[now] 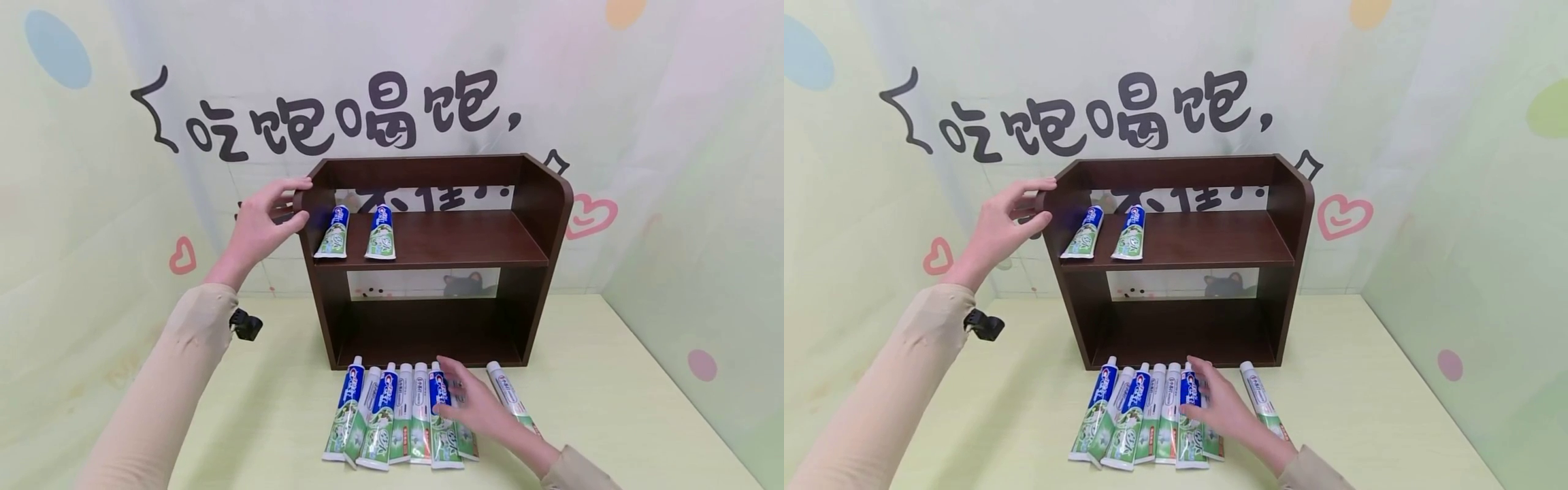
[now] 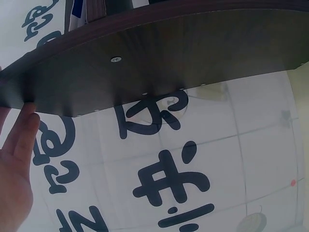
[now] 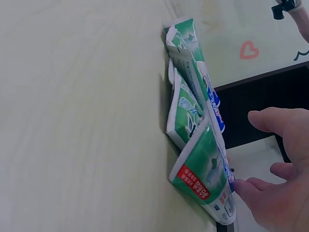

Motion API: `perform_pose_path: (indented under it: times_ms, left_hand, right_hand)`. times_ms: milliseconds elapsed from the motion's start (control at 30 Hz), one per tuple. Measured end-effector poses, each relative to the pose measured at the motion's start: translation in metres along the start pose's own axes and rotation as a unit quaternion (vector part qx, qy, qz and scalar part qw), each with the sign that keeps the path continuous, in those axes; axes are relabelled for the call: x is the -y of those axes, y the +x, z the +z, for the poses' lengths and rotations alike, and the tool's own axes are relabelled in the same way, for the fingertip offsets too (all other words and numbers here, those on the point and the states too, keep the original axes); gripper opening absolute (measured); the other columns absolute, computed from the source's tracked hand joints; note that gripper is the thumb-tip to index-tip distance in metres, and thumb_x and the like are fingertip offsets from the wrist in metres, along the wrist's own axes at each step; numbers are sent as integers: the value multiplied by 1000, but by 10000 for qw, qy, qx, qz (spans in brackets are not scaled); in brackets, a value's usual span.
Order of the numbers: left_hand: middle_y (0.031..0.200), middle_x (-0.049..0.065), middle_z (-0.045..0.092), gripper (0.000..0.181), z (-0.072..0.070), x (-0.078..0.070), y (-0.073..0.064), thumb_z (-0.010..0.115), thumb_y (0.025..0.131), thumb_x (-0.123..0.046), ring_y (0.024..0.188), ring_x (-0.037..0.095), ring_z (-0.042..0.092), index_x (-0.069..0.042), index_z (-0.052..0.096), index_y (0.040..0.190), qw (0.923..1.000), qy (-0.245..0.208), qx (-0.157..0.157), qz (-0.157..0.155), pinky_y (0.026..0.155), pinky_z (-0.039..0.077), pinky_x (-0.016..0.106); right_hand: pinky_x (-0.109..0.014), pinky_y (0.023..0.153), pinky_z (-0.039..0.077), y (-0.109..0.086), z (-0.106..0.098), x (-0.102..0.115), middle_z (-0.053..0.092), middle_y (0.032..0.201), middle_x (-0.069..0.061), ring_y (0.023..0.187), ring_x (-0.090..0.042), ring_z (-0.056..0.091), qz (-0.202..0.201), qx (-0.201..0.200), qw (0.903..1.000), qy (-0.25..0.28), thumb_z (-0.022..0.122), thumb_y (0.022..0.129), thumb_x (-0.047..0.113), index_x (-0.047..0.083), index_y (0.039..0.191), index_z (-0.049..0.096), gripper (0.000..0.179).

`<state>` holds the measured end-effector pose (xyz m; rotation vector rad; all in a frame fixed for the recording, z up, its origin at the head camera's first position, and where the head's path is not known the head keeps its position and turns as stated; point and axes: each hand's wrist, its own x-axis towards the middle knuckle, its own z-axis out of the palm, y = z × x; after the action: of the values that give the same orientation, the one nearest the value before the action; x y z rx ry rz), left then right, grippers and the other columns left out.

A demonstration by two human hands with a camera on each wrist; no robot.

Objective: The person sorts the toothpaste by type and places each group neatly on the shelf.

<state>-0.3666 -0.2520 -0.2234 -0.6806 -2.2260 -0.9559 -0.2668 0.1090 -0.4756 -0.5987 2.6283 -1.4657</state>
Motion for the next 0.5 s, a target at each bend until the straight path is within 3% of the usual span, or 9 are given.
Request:
perform_pose_path:
  times_ms: [267, 500]
  left_hand:
    - [141, -1, 60, 45, -1, 1, -1, 68, 90, -11, 116, 27, 66, -21, 61, 133, 10000, -7, 7, 10, 101, 54, 45]
    - [141, 1, 59, 46, 0, 1, 0, 68, 90, -10, 117, 30, 65, -21, 61, 134, 10000, -36, 21, -17, 101, 53, 48]
  right_hand:
    - [-43, 107, 48, -6, -1, -4, 43, 150, -27, 138, -44, 44, -118, 336, 9993, 107, 81, 79, 12, 2, 153, 30, 90]
    - [-43, 105, 50, -8, -5, -5, 43, 149, -29, 135, -46, 47, -83, 608, 9979, 185, 82, 77, 14, -1, 152, 30, 92]
